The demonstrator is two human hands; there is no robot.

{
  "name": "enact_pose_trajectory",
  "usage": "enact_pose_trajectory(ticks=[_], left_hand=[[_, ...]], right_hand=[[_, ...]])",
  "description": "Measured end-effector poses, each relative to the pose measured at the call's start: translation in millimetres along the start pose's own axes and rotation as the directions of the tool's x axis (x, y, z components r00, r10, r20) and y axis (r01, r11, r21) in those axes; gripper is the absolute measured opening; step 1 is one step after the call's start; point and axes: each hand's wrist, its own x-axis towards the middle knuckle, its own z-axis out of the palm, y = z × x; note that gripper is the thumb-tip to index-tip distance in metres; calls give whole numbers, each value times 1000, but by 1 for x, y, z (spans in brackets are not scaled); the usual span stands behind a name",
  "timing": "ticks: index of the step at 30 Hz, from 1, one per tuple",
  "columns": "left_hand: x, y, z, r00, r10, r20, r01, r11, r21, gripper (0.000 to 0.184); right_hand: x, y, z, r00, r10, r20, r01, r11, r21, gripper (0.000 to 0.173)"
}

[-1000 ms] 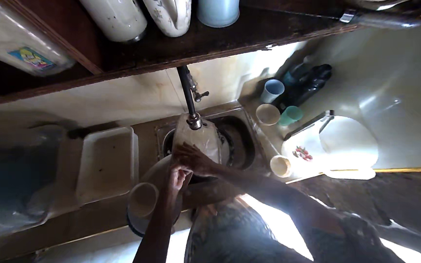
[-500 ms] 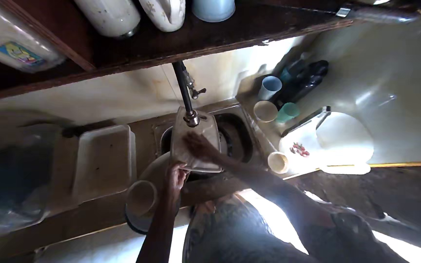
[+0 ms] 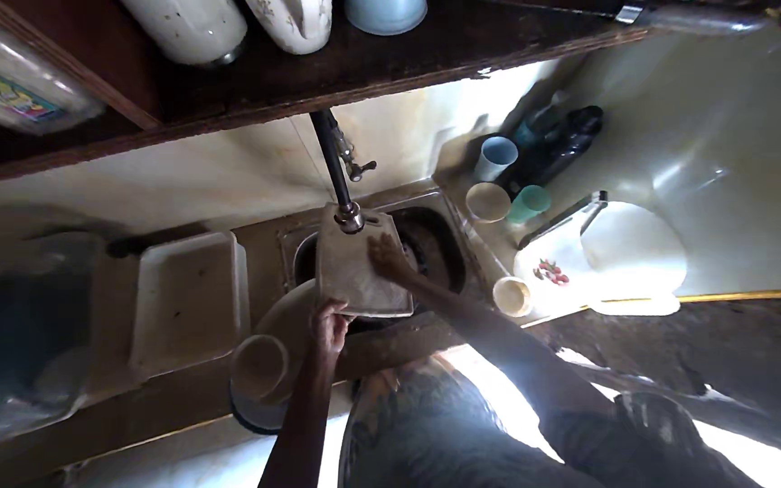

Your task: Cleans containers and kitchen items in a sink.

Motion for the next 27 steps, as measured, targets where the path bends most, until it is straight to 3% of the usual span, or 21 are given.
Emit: enact_pose_trajectory(ticks=[1, 3, 5, 7, 9, 12, 14, 16, 19, 22, 25, 27], left_hand=[[-2, -2, 5, 1000, -7, -4, 7, 1000, 7, 19], [1, -3, 12, 1000, -9, -6, 9, 1000, 6, 19], [5, -2, 10, 999, 7, -33, -7, 1000, -5, 20], [5, 2, 4, 999, 29, -42, -31, 998, -55, 21], [1, 4, 0, 998, 49, -40, -51, 997, -60, 22], [-9, 3, 1, 998, 61, -20, -61, 998, 36, 22], [-23, -1, 5, 999, 42, 2, -42, 990, 131, 21], [-36, -4, 5, 996, 13, 84, -31, 975, 221, 26], [-38, 3, 6, 979, -62, 193, 5, 960, 281, 43], [-29, 11, 16, 978, -186, 97, 122, 880, 459, 45], [-18, -2, 19, 974, -225, 13, 192, 858, 476, 13], [-19, -3, 20, 969, -246, 22, 213, 878, 428, 17]], right_hand=[[10, -1, 4, 999, 38, -26, -38, 999, -19, 51], [10, -30, 12, 997, -62, -36, 59, 995, -76, 51], [-24, -59, 11, 963, -251, 93, 255, 966, -32, 48], [-54, -61, -2, 926, -335, 177, 326, 942, 74, 45], [-59, -39, -8, 960, -227, 163, 231, 973, -3, 47], [-20, 1, -16, 993, 120, 15, -120, 991, 53, 50], [14, 27, -18, 933, 341, -120, -310, 925, 220, 54], [33, 37, -30, 866, 489, -106, -441, 846, 300, 59], [32, 41, -43, 872, 486, -56, -465, 858, 218, 54], [30, 37, -47, 914, 402, -47, -399, 915, 54, 43], [35, 18, -46, 913, 402, -69, -399, 915, 55, 44], [38, 6, -47, 935, 339, -107, -331, 940, 85, 39]])
